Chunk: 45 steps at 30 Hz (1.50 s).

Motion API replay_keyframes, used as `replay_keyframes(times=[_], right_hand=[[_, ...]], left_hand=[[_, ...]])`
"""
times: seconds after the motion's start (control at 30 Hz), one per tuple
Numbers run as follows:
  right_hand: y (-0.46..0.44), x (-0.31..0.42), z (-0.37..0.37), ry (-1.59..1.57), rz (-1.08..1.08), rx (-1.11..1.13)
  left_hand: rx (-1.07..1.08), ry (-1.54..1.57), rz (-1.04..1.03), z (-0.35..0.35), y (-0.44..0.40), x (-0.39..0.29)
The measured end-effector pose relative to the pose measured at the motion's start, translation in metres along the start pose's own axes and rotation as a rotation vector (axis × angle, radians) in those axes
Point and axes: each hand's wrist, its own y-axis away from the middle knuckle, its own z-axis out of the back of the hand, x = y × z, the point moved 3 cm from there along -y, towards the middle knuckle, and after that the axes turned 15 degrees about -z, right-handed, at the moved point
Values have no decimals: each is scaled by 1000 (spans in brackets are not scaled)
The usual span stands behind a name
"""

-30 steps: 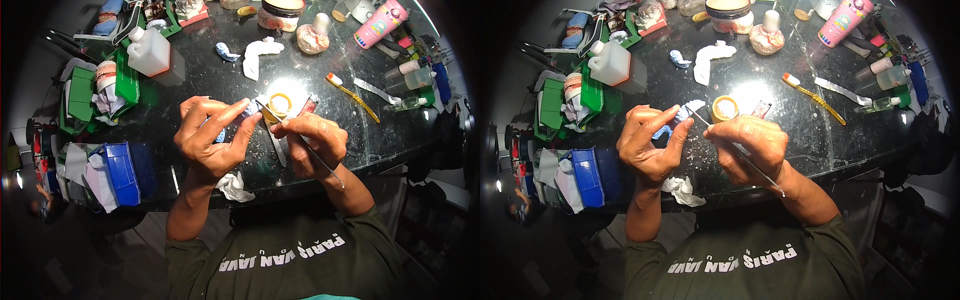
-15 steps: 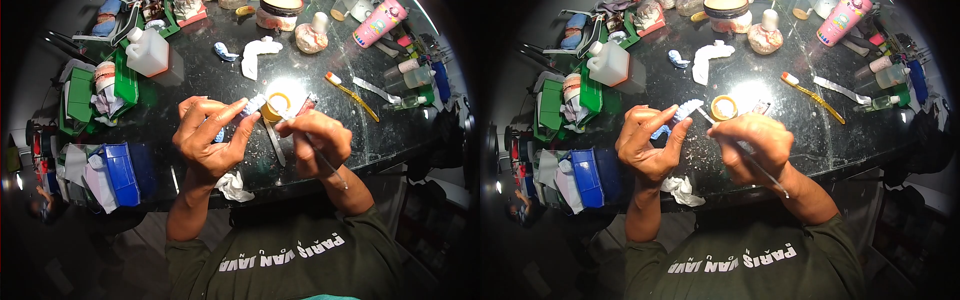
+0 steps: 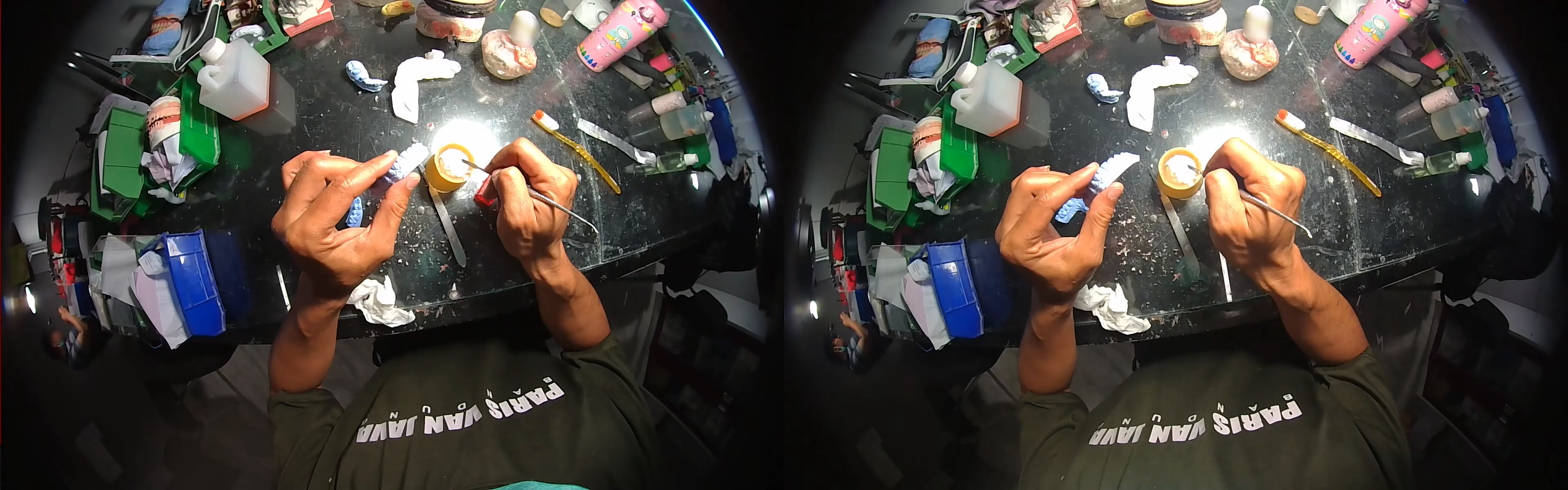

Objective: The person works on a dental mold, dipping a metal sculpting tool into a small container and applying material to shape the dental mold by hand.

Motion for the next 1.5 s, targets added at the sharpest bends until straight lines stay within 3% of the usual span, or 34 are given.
replay_keyframes(times=[0.5,0.7,0.9,1.03,1.5], right_hand=[[2,4,-1,-97,-91,21],[3,4,2,-165,-20,-15],[14,11,-1,-352,378,-5],[13,20,-5,-193,546,9],[12,22,-8,-146,582,0]], left_hand=[[7,8,-3,1,-1,0],[-1,5,1,0,-1,0],[3,15,-26,-2,-2,-1],[32,16,-33,-2,-3,-3],[25,36,-36,-4,-1,-3]])
